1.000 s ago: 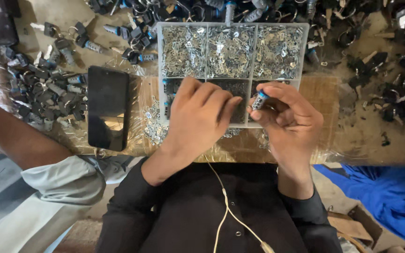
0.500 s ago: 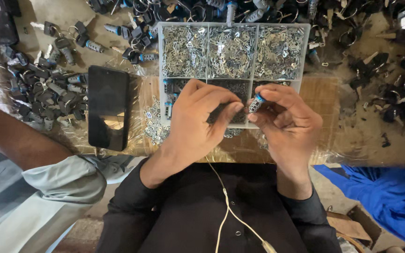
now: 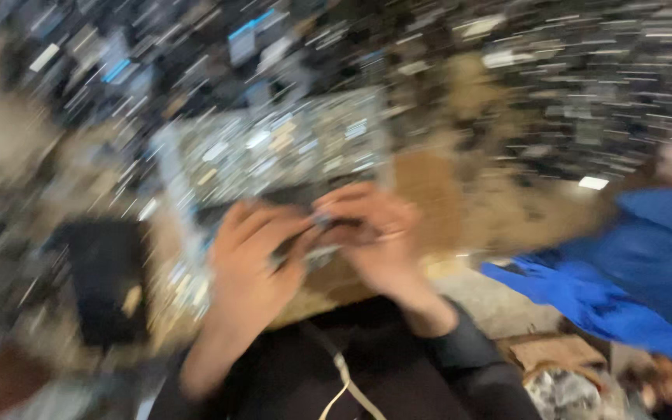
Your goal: The person sits at a workbench assembling small lock cylinders by hand. They pick tiny metal pins and springs from a compartment organizer box, insert them into the lock core held in one hand, and place finished lock cores onto a large pile of completed units on the table.
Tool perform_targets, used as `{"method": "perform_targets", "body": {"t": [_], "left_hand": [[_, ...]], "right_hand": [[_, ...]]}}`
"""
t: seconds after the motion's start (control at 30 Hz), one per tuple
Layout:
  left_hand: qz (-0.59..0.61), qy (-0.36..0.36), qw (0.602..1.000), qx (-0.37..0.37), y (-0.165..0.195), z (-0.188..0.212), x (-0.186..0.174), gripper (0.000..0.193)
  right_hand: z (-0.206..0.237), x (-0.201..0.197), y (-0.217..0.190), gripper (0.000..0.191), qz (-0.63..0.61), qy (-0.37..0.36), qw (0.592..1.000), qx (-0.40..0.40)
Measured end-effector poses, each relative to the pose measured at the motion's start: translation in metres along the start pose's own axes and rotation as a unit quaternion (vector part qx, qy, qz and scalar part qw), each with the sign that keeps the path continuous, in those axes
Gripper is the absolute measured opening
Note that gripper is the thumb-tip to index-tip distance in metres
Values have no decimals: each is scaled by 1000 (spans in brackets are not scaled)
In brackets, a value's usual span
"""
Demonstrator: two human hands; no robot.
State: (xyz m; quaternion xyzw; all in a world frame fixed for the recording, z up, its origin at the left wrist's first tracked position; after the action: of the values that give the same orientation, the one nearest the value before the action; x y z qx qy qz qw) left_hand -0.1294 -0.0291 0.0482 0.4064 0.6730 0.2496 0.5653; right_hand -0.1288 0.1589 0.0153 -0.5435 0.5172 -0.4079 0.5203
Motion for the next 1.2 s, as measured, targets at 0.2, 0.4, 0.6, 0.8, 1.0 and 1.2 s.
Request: {"method": "perform_targets", "body": {"t": [0.2, 0.4, 0.6, 0.8, 1.0, 1.2], "left_hand": [[77, -40, 993, -85, -6, -3, 0, 14], [85, -69, 985, -136, -21, 5, 0, 13], [119, -41, 987, -97, -21, 10, 1, 10], [89, -19, 993, -81, -15, 5, 2, 9], [23, 22, 995, -93, -12, 7, 9, 11], [-50, 40, 997, -49, -9, 7, 16, 12]], "right_hand": [[-5, -6, -4, 33, -162, -48, 985, 40], [-7, -6, 0, 34, -232, -94, 966, 59], [-5, -7, 2, 34, -196, -107, 971, 90], [-7, -1, 2, 39, -201, -77, 974, 75], [-9, -2, 6, 39, -232, -63, 966, 99], [-35, -13, 8, 39, -136, -157, 978, 23]]}}
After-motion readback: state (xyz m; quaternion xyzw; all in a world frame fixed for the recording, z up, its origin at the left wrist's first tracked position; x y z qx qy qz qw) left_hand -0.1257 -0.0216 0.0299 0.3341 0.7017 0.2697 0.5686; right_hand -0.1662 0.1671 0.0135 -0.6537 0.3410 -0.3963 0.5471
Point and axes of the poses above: each hand's wrist, its own z-axis away from the middle knuckle, its own x-axis out of the palm, y = z × x, the point moved 1 cm from there along -z, towards the middle knuckle, and after that the axes turned 2 degrees about -x, right-handed, at the moved point
